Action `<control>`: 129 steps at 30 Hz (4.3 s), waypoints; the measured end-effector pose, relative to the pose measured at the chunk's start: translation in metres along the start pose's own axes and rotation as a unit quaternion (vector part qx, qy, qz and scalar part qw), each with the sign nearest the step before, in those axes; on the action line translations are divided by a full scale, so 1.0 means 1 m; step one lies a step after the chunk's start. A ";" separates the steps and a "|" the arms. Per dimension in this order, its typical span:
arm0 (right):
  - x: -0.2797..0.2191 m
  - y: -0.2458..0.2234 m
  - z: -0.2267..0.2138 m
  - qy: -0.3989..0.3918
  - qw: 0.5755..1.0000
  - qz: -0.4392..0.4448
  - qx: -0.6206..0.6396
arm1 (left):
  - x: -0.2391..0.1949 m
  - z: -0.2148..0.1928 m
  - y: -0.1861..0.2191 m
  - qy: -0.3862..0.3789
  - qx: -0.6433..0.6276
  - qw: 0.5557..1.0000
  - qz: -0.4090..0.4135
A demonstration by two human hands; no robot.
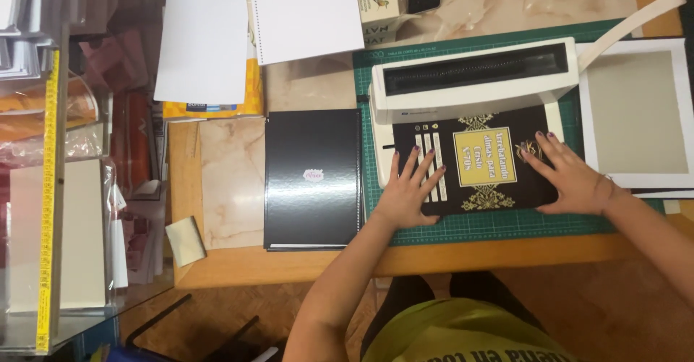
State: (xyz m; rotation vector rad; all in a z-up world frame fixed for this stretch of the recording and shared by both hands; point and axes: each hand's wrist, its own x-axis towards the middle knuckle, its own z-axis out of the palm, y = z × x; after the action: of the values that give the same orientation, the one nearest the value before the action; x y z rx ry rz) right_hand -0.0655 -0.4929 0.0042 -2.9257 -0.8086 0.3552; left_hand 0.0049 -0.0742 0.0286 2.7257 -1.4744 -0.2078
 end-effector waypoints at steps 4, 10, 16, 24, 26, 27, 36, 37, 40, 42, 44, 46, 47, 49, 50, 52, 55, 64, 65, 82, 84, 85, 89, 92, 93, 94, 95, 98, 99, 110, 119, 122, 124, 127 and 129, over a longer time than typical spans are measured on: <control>0.000 0.000 0.001 -0.009 1.000 0.015 0.009 | 0.002 0.000 -0.003 0.004 -0.010 1.000 -0.001; 0.005 0.000 -0.006 -0.042 0.999 0.023 0.007 | 0.004 0.001 -0.009 -0.018 -0.005 1.000 0.000; 0.007 0.005 -0.004 -0.017 1.000 0.014 0.021 | 0.007 0.009 -0.011 0.009 -0.016 1.000 0.002; 0.010 0.009 -0.004 -0.001 1.000 0.004 0.023 | 0.010 0.015 -0.016 0.036 -0.034 0.999 0.007; 0.011 0.008 -0.006 0.003 1.000 0.003 0.022 | 0.010 0.017 -0.016 0.048 -0.047 0.998 0.008; 0.011 0.007 -0.006 0.006 1.000 0.000 0.022 | 0.010 0.018 -0.016 0.060 -0.060 0.996 0.007; 0.014 0.000 -0.007 0.001 0.999 0.026 0.021 | 0.008 0.018 -0.024 0.107 -0.236 0.966 0.016; 0.015 0.002 -0.008 0.004 0.999 0.026 0.019 | 0.010 0.015 -0.026 0.109 -0.233 0.966 0.017; 0.007 0.005 -0.011 -0.008 0.999 0.036 0.031 | 0.009 0.012 -0.022 0.080 -0.257 0.963 0.009; 0.005 0.011 -0.015 -0.046 0.997 0.055 -0.023 | 0.010 0.012 -0.023 0.101 -0.251 0.963 0.008; 0.003 0.014 -0.010 -0.028 0.998 0.048 -0.010 | 0.009 0.012 -0.022 0.102 -0.246 0.964 0.004; 0.002 0.016 -0.009 -0.009 0.999 0.039 0.002 | 0.009 0.012 -0.021 0.104 -0.241 0.965 -0.001; 0.002 0.015 -0.008 0.009 0.999 0.030 0.010 | 0.009 0.013 -0.021 0.103 -0.233 0.967 -0.004; 0.003 0.016 -0.008 0.027 0.999 0.019 0.016 | 0.009 0.013 -0.020 0.103 -0.226 0.969 -0.009; 0.002 0.016 -0.008 0.019 0.999 0.035 0.014 | 0.009 0.013 -0.020 0.107 -0.225 0.968 -0.008; 0.001 0.016 -0.009 0.008 0.999 0.050 0.013 | 0.008 0.014 -0.019 0.111 -0.225 0.968 -0.007; 0.000 0.017 -0.013 -0.001 0.998 0.056 0.023 | 0.009 0.018 -0.020 0.112 -0.214 0.970 -0.002; 0.005 0.007 -0.011 -0.005 0.998 0.063 0.024 | 0.009 0.036 -0.028 0.138 -0.201 0.969 0.034; 0.006 0.007 -0.011 0.004 0.998 0.059 0.022 | 0.009 0.037 -0.030 0.140 -0.203 0.969 0.035; 0.041 -0.024 -0.013 0.119 0.803 0.527 0.250 | 0.010 0.032 -0.078 0.027 0.024 0.986 0.160; 0.043 -0.025 -0.006 0.149 0.789 0.540 0.254 | 0.008 0.043 -0.075 0.067 0.004 0.988 0.137; 0.036 -0.040 -0.011 0.145 0.788 0.541 0.256 | 0.004 0.042 -0.071 0.064 0.001 0.988 0.138; 0.030 -0.049 -0.026 0.102 0.783 0.562 0.244 | 0.014 0.045 -0.076 0.077 -0.005 0.989 0.129; 0.022 -0.034 -0.003 0.129 0.788 0.539 0.269 | 0.012 0.055 -0.069 0.114 -0.070 0.981 0.144; 0.024 -0.022 0.005 0.140 0.801 0.516 0.271 | 0.016 0.055 -0.072 0.150 -0.130 0.968 0.153; 0.033 -0.027 -0.006 0.148 0.804 0.509 0.269 | 0.017 0.061 -0.076 0.157 -0.122 0.969 0.150; 0.042 -0.032 -0.017 0.188 0.768 0.506 0.345 | 0.019 0.068 -0.079 0.165 -0.098 0.969 0.158; 0.053 -0.060 -0.047 0.190 0.723 0.517 0.418 | 0.011 0.077 -0.075 0.170 -0.081 0.969 0.161; 0.059 -0.067 -0.057 0.170 0.722 0.530 0.412 | 0.012 0.077 -0.074 0.178 -0.075 0.968 0.160; 0.057 -0.058 -0.038 0.204 0.709 0.509 0.443 | 0.011 0.070 -0.077 0.256 -0.099 0.947 0.165; 0.041 -0.042 -0.009 0.219 0.750 0.466 0.416 | 0.010 0.068 -0.076 0.260 -0.079 0.949 0.158; 0.045 -0.046 -0.018 0.222 0.737 0.469 0.434 | 0.011 0.069 -0.075 0.262 -0.072 0.950 0.156; 0.044 -0.046 -0.017 0.216 0.734 0.470 0.441 | 0.010 0.071 -0.074 0.258 -0.069 0.952 0.152; 0.042 -0.042 -0.013 0.228 0.752 0.446 0.428 | 0.011 0.071 -0.075 0.243 -0.067 0.956 0.151; 0.045 -0.046 -0.019 0.217 0.746 0.468 0.420 | 0.010 0.073 -0.074 0.234 -0.067 0.959 0.144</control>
State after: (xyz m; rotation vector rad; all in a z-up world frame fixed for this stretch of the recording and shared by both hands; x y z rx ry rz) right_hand -0.0458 -0.4306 0.0205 -2.1017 0.7677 0.0247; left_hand 0.0617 -0.0397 -0.0512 2.2059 -1.6061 0.3133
